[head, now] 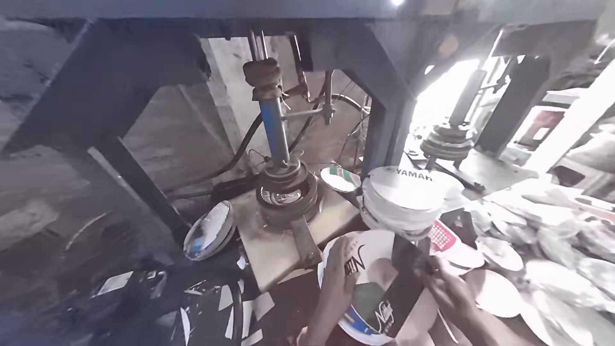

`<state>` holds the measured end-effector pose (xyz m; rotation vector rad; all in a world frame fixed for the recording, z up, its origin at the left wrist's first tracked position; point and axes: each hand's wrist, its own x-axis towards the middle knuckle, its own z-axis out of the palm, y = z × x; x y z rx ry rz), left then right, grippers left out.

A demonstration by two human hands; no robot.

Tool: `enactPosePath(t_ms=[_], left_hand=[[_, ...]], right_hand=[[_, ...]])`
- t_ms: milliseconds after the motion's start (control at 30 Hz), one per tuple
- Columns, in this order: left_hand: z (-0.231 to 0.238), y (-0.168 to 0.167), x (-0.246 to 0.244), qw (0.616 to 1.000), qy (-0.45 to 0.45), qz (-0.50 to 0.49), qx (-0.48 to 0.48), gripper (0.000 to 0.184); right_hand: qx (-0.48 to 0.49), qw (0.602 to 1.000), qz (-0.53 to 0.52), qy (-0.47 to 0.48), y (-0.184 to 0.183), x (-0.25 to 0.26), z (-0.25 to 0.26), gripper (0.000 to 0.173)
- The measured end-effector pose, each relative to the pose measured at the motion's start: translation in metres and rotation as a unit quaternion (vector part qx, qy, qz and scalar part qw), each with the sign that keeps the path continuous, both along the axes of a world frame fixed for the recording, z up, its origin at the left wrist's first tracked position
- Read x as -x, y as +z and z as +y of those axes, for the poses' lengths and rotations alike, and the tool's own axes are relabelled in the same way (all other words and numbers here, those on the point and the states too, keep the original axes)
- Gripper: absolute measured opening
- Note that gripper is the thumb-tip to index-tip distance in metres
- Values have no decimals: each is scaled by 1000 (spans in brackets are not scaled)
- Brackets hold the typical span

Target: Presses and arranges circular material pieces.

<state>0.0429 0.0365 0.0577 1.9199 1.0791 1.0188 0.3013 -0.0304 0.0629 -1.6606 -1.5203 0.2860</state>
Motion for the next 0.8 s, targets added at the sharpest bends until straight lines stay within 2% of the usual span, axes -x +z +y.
enactPosePath(t_ms=[67,133,167,233,267,333,367,433,500,600,667,733,800], left_hand=[[-3,9,3,995,-16,-93,16,75],[-16,28,4,977,-32,-212,11,62],[-23,37,2,965,-37,-259,-22,55],[-31,42,2,959,-16,-270,-89,46],[-30,33,3,964,-6,-244,-106,51],[-28,4,8,977,-12,-206,-60,71],[-29,-2,9,978,-13,-205,-27,75],[-28,5,11,976,31,-214,-6,75],[-26,10,18,969,76,-236,-6,73],[-5,28,37,949,95,-297,46,72],[4,45,58,940,130,-307,76,65],[4,55,90,942,227,-245,-28,62],[-1,60,135,898,374,-149,-174,61]], right_hand=[[-140,988,57,38,26,11,-8,44],[-262,959,100,41,54,33,-15,48],[-316,944,93,26,59,42,-16,41],[-397,916,50,-16,42,51,-9,33],[-421,904,63,-43,24,55,2,33],[-395,915,71,-43,-8,60,12,47],[-366,928,58,-33,-12,59,13,53],[-289,957,33,20,7,52,14,57],[-171,977,53,117,29,42,17,56],[-57,961,182,199,57,49,57,57],[19,936,280,212,72,65,91,51],[65,919,329,210,78,80,129,42],[77,926,315,194,76,95,170,34]])
